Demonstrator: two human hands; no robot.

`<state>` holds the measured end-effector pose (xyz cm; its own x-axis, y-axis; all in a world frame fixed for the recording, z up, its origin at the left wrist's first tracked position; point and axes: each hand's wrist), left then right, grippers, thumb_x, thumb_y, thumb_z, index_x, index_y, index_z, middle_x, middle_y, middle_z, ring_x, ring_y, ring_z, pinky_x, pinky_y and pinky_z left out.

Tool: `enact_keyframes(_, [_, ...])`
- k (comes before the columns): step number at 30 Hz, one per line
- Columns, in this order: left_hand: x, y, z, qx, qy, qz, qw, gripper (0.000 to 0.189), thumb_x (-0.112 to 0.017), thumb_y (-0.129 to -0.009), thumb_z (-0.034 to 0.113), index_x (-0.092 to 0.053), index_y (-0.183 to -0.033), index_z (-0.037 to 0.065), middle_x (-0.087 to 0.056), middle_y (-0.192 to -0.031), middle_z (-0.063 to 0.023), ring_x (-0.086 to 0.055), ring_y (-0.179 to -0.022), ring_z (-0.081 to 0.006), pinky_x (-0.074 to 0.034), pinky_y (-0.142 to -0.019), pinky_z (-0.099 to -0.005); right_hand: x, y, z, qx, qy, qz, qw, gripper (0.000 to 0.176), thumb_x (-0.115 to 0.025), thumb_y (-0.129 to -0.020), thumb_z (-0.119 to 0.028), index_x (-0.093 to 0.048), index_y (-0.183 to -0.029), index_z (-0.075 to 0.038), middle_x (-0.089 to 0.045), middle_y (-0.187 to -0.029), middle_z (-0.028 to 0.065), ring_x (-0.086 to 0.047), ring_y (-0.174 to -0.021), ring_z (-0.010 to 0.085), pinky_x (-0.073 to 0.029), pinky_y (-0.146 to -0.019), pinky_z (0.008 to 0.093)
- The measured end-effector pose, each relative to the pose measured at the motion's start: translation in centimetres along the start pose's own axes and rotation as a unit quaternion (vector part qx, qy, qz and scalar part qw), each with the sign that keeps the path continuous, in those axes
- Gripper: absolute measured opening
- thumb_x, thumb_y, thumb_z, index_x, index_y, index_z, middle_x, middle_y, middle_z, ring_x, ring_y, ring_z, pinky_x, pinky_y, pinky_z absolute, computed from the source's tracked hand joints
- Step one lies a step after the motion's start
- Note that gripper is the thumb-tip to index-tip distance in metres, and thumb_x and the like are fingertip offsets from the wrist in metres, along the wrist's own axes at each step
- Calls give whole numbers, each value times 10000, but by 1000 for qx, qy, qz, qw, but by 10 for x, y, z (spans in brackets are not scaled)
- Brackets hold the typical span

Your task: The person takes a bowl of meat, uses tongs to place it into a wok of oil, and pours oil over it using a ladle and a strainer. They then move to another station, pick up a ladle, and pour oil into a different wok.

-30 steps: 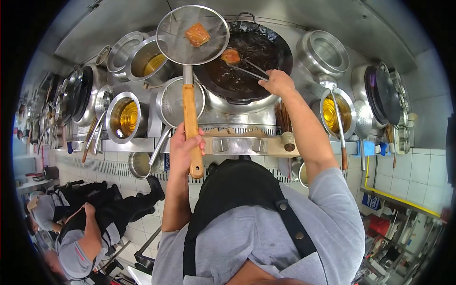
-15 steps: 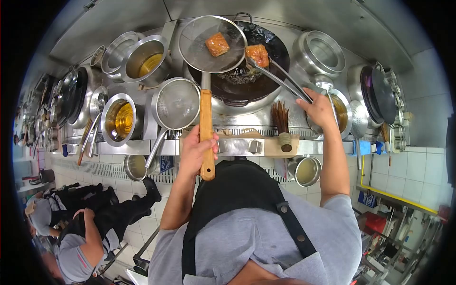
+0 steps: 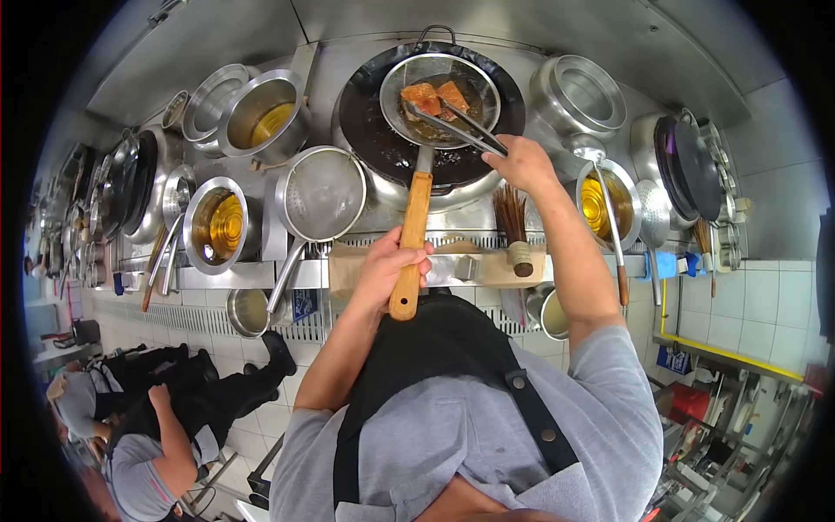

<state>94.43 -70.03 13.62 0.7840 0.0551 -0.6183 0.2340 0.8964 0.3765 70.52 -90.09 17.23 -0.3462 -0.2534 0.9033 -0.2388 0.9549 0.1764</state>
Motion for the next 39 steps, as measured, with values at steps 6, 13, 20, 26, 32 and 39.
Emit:
enact_keyframes(6, [5,-2,2,6,9,-10,1000,359,-623,-901,37,-524,-1241,-26,-624,-1022,-102,-607,-761,-137,-549,-574,-274,15,16,-17,-23,81,43,996,519,-723,-878,-410,-674,-1291,-99,-727,-1105,207,-680,-1074,378,-519,-954,461])
enact_keyframes(13, [11,-4,5,-3,28,-16,999,362,-640,-924,82,-539,-1258,-18,-664,-1051,-104,-628,-781,-125,-570,-601,-274,34,16,-32,75,4,165,983,688,-751,-844,-481,-631,-1342,-22,-720,-1068,262,-700,-1026,387,-534,-922,430])
enact_keyframes(20, [19,2,4,21,74,-33,997,397,-631,-953,151,-509,-1307,20,-696,-1094,-118,-653,-813,-147,-580,-618,-305,-3,-41,-170,205,-19,95,974,673,-748,-849,-469,-606,-1365,-61,-722,-1103,230,-679,-1076,393,-522,-955,455])
enact_keyframes(26, [64,47,-11,37,60,-28,997,531,-529,-1040,348,-460,-1461,31,-673,-1176,-144,-665,-879,-185,-601,-710,-365,5,-50,-246,184,12,78,980,669,-750,-869,-481,-605,-1380,-75,-699,-1220,222,-666,-1145,359,-494,-997,406])
enact_keyframes(32, [154,137,-11,-67,4,122,990,444,-607,-1005,229,-540,-1405,48,-682,-1169,-123,-658,-929,-154,-581,-755,-316,-4,61,-108,143,-147,226,952,690,-771,-888,-394,-560,-1414,-1,-693,-1245,174,-666,-1134,225,-506,-977,349])
enact_keyframes(39, [213,134,-20,-11,-31,200,979,398,-612,-1007,226,-565,-1348,26,-683,-1151,-105,-649,-907,-138,-568,-775,-301,-131,303,12,-137,-224,287,921,712,-743,-928,-103,-376,-1507,86,-546,-1439,206,-532,-1305,236,-425,-1092,344])
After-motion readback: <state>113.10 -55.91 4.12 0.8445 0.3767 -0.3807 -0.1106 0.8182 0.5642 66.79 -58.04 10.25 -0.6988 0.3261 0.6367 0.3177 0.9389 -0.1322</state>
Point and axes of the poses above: each hand's wrist, its own y-axis away from the middle knuckle, its own x-axis out of the back of the hand, z = x × y
